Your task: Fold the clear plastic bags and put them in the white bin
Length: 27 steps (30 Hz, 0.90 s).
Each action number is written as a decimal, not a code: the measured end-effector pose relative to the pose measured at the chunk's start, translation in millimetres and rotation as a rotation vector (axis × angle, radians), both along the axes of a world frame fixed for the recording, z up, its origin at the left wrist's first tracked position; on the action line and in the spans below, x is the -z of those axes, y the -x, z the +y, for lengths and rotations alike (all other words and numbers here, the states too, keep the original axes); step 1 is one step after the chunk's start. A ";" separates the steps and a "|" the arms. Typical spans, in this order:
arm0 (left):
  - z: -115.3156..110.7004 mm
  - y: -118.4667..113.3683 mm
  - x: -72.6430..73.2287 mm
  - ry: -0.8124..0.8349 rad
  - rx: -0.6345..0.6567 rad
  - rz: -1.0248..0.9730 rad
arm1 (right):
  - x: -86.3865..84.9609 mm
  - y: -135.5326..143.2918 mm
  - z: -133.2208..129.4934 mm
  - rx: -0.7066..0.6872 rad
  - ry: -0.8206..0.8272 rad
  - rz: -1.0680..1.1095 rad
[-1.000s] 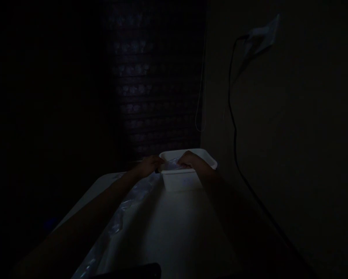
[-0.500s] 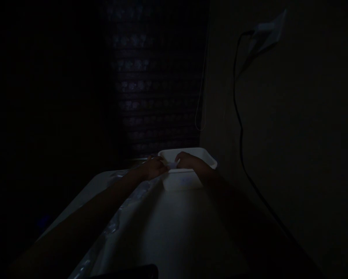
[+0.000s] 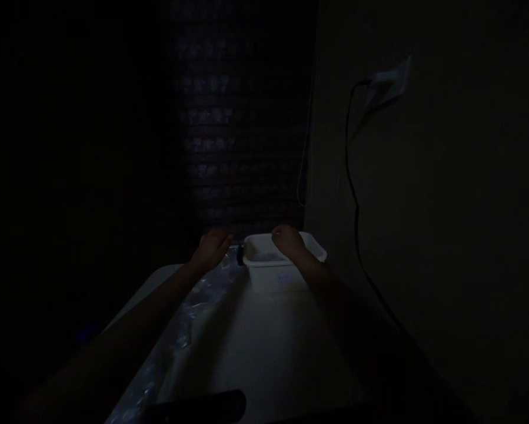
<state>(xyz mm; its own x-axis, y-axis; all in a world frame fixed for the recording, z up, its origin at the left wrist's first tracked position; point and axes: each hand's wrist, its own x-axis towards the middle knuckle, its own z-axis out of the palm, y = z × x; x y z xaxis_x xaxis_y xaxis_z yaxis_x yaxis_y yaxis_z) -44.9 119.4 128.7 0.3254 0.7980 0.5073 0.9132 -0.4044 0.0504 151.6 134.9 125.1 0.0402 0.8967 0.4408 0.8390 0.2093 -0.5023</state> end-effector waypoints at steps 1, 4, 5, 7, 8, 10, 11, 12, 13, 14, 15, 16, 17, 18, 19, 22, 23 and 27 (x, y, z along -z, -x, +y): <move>-4.5 5.0 -0.6 -0.012 -0.040 -0.001 | -1.2 5.1 -7.6 0.016 -0.072 0.020; -19.9 16.4 9.7 -0.006 -0.139 -0.004 | 4.8 28.8 -35.4 0.015 -0.176 0.018; -25.4 19.1 17.0 0.017 -0.161 0.008 | 10.7 38.3 -45.0 -0.016 -0.172 -0.008; -35.6 23.7 35.1 0.078 -0.170 0.042 | 27.7 56.2 -62.1 -0.096 -0.133 -0.095; -40.2 25.8 44.6 0.109 -0.165 0.067 | 38.0 63.6 -68.9 -0.147 -0.103 -0.148; -47.3 30.3 61.6 0.166 -0.157 0.134 | 59.0 73.1 -78.7 -0.216 -0.038 -0.264; -49.7 32.8 68.3 0.199 -0.150 0.169 | 68.5 75.0 -82.0 -0.249 0.000 -0.336; -51.4 35.5 73.5 0.236 -0.155 0.199 | 76.6 75.2 -84.4 -0.270 0.034 -0.391; -52.4 38.3 77.6 0.272 -0.167 0.223 | 83.3 73.9 -86.1 -0.286 0.068 -0.440; -52.7 41.3 80.7 0.307 -0.180 0.240 | 88.4 71.6 -87.2 -0.296 0.099 -0.479; -52.4 44.3 83.1 0.340 -0.197 0.251 | 92.1 68.5 -88.0 -0.299 0.127 -0.510; -51.9 47.1 85.3 0.369 -0.211 0.255 | 94.8 65.2 -88.3 -0.298 0.153 -0.534; -51.3 49.7 87.4 0.397 -0.223 0.251 | 96.8 61.8 -88.3 -0.295 0.174 -0.550; -50.7 51.8 89.4 0.426 -0.230 0.240 | 98.4 58.7 -88.0 -0.289 0.190 -0.562; -50.3 53.3 91.4 0.456 -0.231 0.226 | 99.8 55.8 -87.6 -0.282 0.202 -0.573; -51.4 54.5 95.4 0.519 -0.197 0.216 | 104.3 49.8 -85.9 -0.260 0.225 -0.613; -52.4 54.2 95.6 0.517 -0.181 0.231 | 105.6 48.7 -85.6 -0.252 0.229 -0.628; -56.7 55.5 90.9 0.348 -0.225 0.271 | 107.8 48.2 -86.4 -0.254 0.226 -0.647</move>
